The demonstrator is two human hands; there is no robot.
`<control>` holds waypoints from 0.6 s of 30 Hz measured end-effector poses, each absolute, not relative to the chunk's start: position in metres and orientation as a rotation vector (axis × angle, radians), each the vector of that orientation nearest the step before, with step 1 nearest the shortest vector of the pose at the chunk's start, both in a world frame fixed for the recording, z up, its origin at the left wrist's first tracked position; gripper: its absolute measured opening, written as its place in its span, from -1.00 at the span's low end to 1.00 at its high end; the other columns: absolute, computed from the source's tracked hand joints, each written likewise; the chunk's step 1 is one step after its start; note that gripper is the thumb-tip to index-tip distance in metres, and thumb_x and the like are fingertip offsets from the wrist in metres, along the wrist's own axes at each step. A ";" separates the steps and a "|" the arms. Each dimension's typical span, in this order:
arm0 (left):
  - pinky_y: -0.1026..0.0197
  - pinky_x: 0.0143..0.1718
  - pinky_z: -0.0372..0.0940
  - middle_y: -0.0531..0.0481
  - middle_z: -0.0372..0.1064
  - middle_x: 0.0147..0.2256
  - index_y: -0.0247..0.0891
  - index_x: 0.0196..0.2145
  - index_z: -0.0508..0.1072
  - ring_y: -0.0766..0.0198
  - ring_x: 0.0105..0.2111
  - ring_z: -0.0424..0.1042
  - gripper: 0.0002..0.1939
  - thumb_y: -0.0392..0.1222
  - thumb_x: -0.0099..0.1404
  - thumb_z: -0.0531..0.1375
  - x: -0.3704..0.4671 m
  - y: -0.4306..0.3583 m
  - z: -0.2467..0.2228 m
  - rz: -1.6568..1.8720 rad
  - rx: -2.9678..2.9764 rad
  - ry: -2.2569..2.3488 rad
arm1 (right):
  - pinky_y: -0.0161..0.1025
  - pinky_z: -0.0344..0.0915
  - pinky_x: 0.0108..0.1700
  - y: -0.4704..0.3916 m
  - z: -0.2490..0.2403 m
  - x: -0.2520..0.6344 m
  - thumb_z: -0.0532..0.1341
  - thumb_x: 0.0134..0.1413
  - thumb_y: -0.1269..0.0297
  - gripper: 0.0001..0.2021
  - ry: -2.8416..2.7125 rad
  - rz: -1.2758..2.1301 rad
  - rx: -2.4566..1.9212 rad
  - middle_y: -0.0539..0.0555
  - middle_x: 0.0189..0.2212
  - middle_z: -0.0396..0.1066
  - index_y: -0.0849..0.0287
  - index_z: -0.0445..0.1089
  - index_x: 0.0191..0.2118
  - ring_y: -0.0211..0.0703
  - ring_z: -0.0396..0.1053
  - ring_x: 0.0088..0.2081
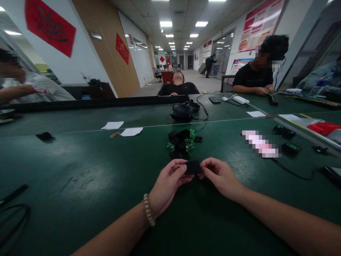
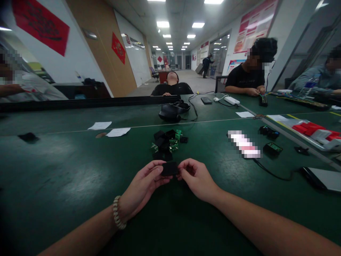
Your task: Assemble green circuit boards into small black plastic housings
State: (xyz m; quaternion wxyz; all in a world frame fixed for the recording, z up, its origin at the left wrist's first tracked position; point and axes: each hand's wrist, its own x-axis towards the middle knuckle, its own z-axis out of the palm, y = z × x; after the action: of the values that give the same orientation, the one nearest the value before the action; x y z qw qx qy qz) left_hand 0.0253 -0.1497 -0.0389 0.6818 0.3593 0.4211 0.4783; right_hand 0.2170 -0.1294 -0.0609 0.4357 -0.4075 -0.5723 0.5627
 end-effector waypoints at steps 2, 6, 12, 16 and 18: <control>0.09 -0.10 0.36 -0.14 0.45 -0.14 -0.30 -0.15 0.44 0.18 -0.21 0.48 -0.85 -0.26 0.31 0.23 0.025 -0.150 -0.039 1.069 0.803 0.953 | -0.25 0.40 -0.26 -0.129 -0.061 0.217 0.29 0.10 0.23 -0.85 -1.419 1.400 -1.013 -0.02 -0.40 0.44 0.18 0.39 -0.29 -0.24 0.46 -0.39; 0.08 -0.09 0.36 -0.14 0.45 -0.13 -0.30 -0.13 0.43 0.16 -0.19 0.48 -0.84 -0.26 0.32 0.21 0.026 -0.150 -0.039 1.062 0.805 0.956 | -0.26 0.40 -0.26 -0.129 -0.062 0.216 0.28 0.12 0.19 -0.83 -1.395 1.407 -1.003 -0.03 -0.40 0.44 0.18 0.38 -0.27 -0.25 0.46 -0.39; 0.08 -0.10 0.36 -0.14 0.44 -0.14 -0.31 -0.15 0.43 0.17 -0.20 0.49 -0.86 -0.27 0.32 0.21 0.026 -0.149 -0.039 1.072 0.789 0.970 | -0.25 0.40 -0.24 -0.129 -0.062 0.216 0.30 0.09 0.23 -0.84 -1.408 1.407 -1.013 -0.03 -0.40 0.45 0.18 0.38 -0.27 -0.25 0.47 -0.37; 0.07 -0.07 0.36 -0.16 0.43 -0.10 -0.31 -0.13 0.44 0.14 -0.17 0.48 -0.83 -0.26 0.32 0.22 0.025 -0.148 -0.040 1.065 0.803 0.959 | -0.25 0.38 -0.26 -0.129 -0.062 0.217 0.29 0.09 0.28 -0.88 -1.421 1.412 -0.993 -0.03 -0.42 0.44 0.18 0.37 -0.28 -0.25 0.45 -0.38; 0.05 -0.06 0.36 -0.16 0.43 -0.10 -0.30 -0.12 0.44 0.13 -0.15 0.48 -0.82 -0.25 0.31 0.23 0.024 -0.148 -0.041 1.058 0.813 0.946 | -0.24 0.36 -0.26 -0.129 -0.062 0.217 0.28 0.08 0.30 -0.89 -1.425 1.420 -0.986 -0.03 -0.42 0.43 0.17 0.36 -0.29 -0.25 0.44 -0.39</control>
State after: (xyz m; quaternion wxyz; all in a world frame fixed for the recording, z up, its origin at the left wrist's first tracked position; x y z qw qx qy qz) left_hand 0.0241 -0.1479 -0.0414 0.6841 0.3626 0.4218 0.4718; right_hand 0.2172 -0.1285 -0.0621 0.4354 -0.3961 -0.5727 0.5706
